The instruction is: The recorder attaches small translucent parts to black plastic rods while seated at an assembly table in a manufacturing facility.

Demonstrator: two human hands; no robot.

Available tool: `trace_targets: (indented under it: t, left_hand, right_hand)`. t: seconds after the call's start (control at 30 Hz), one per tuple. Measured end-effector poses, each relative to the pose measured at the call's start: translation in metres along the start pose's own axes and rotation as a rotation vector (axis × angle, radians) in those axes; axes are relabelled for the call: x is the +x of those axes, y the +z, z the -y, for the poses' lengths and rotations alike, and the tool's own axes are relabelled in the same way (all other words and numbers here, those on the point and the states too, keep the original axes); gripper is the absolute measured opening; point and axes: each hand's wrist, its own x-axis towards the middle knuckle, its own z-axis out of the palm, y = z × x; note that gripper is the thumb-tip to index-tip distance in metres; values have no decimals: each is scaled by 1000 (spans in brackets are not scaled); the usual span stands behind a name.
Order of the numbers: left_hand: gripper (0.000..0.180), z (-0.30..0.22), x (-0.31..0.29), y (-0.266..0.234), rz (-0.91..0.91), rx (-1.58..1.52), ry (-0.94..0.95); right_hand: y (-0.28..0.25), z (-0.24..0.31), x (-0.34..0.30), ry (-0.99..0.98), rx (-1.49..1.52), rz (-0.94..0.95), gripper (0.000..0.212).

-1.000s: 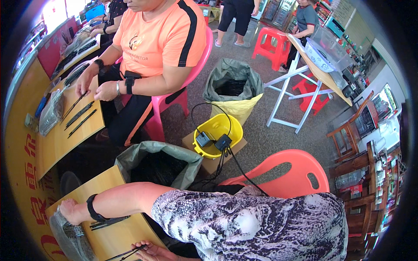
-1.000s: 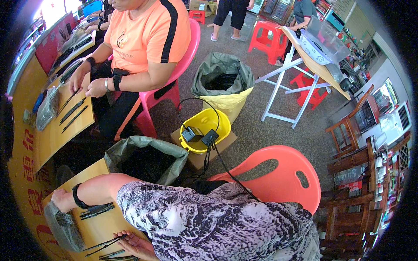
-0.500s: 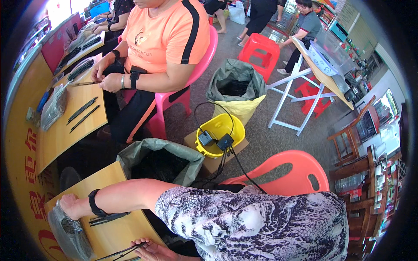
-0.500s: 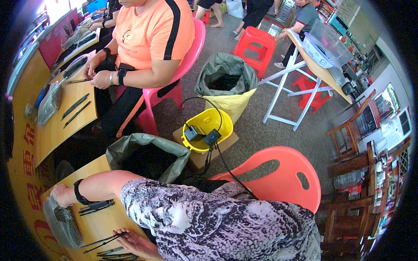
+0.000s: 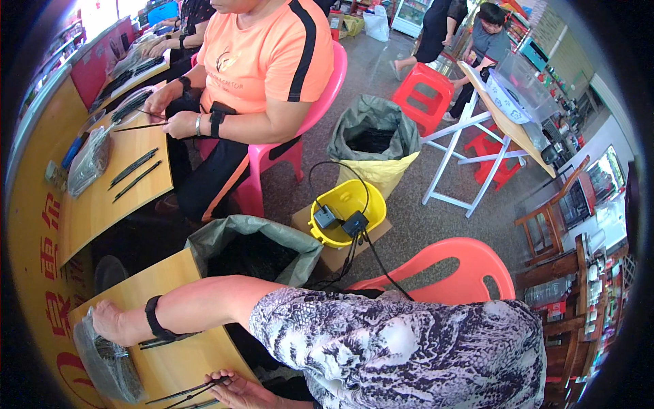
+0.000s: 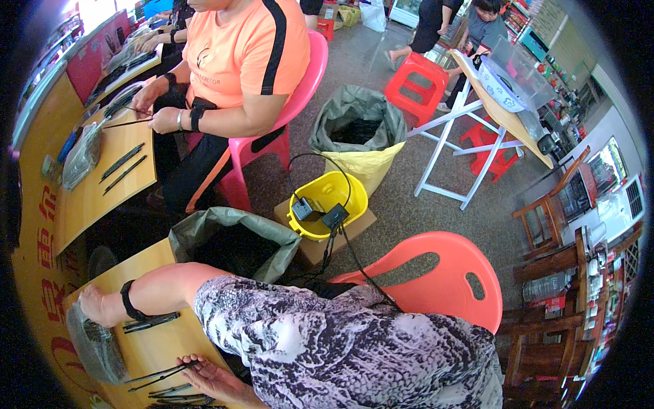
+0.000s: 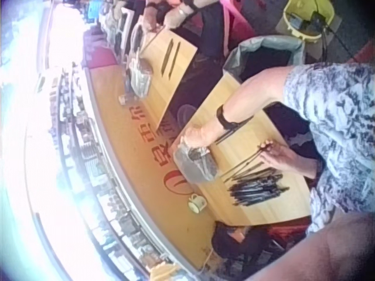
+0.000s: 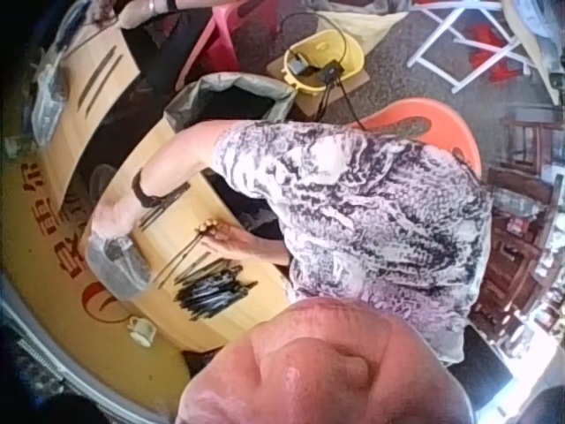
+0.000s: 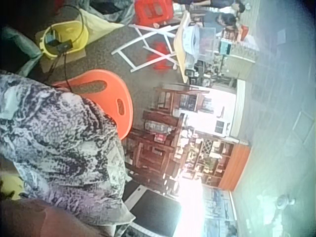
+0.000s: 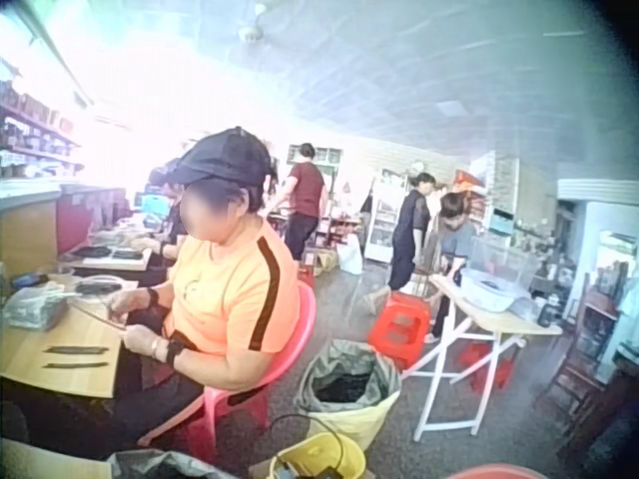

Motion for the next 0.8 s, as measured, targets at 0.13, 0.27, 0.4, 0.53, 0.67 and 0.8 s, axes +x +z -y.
trace_targets:
  t: [0.13,0.27,0.4,0.53,0.67,0.8]
  left_hand:
    - [19,0,1,2,31,-28,-11]
    - [20,3,3,-2,19,-21,15]
    - [22,3,5,-11,58,-21,17]
    - [26,8,7,-20,81,45,58]
    - [28,8,10,-26,140,43,59]
    - [28,5,8,-22,41,66,36]
  right_hand:
    - [-13,-7,-12,-56,-66,-207,21]
    - [-10,-10,-15,-30,-104,-303,21]
    - [1,-7,-8,-16,42,-150,24]
    - [-6,0,-11,69,-62,-344,25]
    - [-20,-15,-34,-76,-146,-457,25]
    - [-22,-21,-24,-212,-48,-95,29]
